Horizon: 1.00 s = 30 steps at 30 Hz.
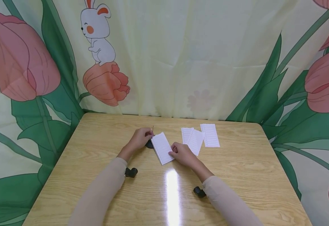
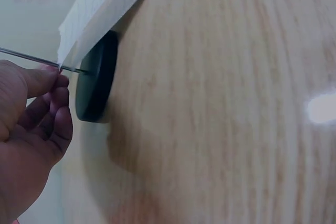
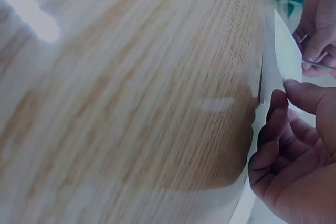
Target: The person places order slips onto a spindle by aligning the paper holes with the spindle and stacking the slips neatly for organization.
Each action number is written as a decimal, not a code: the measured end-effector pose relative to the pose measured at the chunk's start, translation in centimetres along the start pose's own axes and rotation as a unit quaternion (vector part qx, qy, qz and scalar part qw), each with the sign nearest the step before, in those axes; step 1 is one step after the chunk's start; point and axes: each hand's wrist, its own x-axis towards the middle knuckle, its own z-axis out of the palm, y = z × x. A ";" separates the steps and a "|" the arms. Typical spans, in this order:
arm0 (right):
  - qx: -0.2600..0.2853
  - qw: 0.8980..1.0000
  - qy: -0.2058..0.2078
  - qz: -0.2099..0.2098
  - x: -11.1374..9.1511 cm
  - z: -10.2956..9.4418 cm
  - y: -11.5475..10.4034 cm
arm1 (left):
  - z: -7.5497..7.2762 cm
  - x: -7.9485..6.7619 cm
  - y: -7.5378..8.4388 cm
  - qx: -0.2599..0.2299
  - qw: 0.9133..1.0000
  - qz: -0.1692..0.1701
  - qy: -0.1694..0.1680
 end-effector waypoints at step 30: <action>-0.059 0.998 -0.019 0.012 0.0 0.3 0.0 | 1.1 -0.3 -0.6 0.022 1.000 -0.012 0.013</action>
